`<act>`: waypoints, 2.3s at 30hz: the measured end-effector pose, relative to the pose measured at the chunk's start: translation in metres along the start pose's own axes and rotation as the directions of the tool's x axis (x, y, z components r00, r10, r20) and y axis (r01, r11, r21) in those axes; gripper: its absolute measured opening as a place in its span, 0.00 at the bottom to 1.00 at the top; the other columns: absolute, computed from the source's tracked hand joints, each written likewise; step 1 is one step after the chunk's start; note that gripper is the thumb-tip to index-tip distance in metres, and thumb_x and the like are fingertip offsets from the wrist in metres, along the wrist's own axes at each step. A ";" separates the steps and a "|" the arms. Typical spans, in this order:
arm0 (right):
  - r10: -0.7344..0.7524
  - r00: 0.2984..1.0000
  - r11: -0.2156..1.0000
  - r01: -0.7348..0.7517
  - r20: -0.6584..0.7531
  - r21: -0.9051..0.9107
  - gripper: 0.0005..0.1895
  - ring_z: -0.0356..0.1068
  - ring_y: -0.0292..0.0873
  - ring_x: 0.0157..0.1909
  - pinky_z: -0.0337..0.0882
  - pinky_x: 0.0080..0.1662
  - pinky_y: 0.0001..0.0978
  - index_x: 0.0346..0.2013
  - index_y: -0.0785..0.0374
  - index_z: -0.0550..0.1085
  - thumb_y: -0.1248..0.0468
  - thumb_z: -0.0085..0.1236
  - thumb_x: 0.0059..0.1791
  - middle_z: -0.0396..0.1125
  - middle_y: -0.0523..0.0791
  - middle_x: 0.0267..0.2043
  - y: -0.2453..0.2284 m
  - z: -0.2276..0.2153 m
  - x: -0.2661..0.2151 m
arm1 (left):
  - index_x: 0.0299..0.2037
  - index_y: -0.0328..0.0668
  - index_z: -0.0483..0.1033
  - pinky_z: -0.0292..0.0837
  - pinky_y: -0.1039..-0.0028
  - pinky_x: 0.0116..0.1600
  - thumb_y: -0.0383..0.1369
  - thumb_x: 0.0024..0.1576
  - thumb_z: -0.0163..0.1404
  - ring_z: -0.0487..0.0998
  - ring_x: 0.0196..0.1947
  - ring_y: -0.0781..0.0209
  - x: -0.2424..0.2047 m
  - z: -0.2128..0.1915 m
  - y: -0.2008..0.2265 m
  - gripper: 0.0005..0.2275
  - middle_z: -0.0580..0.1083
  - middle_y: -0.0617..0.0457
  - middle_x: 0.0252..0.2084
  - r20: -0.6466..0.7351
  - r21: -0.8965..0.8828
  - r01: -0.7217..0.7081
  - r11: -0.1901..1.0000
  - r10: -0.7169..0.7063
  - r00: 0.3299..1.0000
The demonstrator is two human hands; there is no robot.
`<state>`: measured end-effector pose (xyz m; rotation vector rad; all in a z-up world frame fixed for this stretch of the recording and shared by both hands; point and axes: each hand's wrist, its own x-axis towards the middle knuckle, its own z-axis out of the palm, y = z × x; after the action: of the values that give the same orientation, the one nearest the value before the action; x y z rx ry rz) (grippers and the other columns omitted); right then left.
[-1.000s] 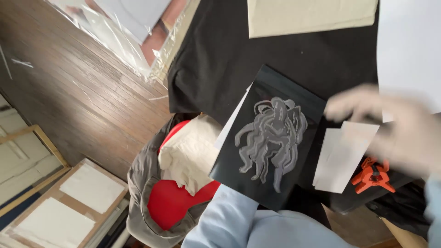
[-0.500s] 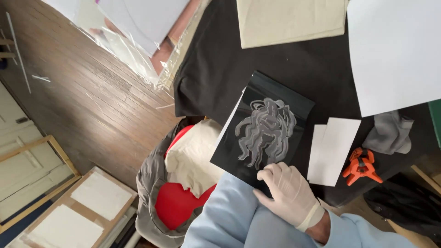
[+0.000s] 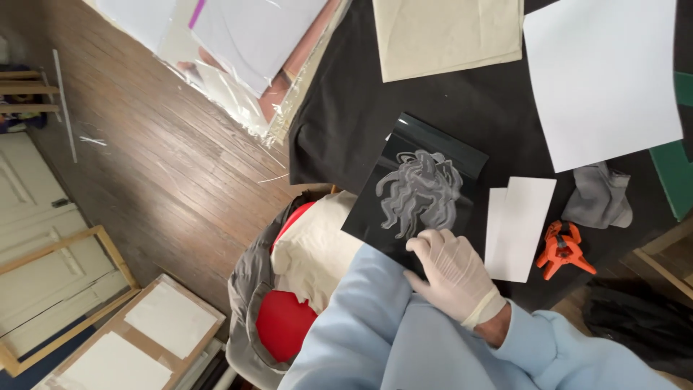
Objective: Prepare a piece of art for framing by mounting it onto a backing board using clamps and adhesive paper.
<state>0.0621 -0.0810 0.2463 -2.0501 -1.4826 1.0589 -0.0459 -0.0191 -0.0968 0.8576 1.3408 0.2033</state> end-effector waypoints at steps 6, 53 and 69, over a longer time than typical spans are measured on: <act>-0.134 0.963 0.988 0.111 -0.234 -0.106 0.12 0.69 0.48 0.38 0.67 0.39 0.44 0.39 0.60 0.73 0.64 0.64 0.42 0.68 0.44 0.36 0.007 -0.020 -0.010 | 0.44 0.25 0.80 0.73 0.73 0.49 0.30 0.55 0.55 0.78 0.42 0.57 0.018 0.000 -0.013 0.13 0.80 0.43 0.42 -0.004 0.016 0.008 1.000 -0.008 1.000; 0.233 0.891 0.972 -0.217 -0.389 0.086 0.08 0.75 0.43 0.42 0.74 0.45 0.33 0.47 0.64 0.82 0.64 0.66 0.55 0.76 0.50 0.42 0.210 -0.139 0.087 | 0.47 0.26 0.78 0.82 0.72 0.43 0.32 0.58 0.57 0.84 0.41 0.58 -0.060 -0.048 0.054 0.14 0.81 0.45 0.41 0.007 0.021 0.306 0.952 -0.306 0.952; 0.282 0.866 0.942 -0.332 -0.413 -0.052 0.17 0.73 0.51 0.34 0.73 0.37 0.45 0.42 0.67 0.79 0.54 0.60 0.55 0.74 0.51 0.36 0.211 -0.154 0.102 | 0.36 0.34 0.85 0.75 0.74 0.48 0.36 0.52 0.63 0.79 0.36 0.62 -0.091 -0.109 0.023 0.11 0.81 0.51 0.34 -0.100 0.311 0.277 0.909 -0.259 0.961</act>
<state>0.3276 -0.0453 0.1635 -2.4668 -1.0562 0.6023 -0.1602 -0.0104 -0.0105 0.9315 1.5548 -0.2167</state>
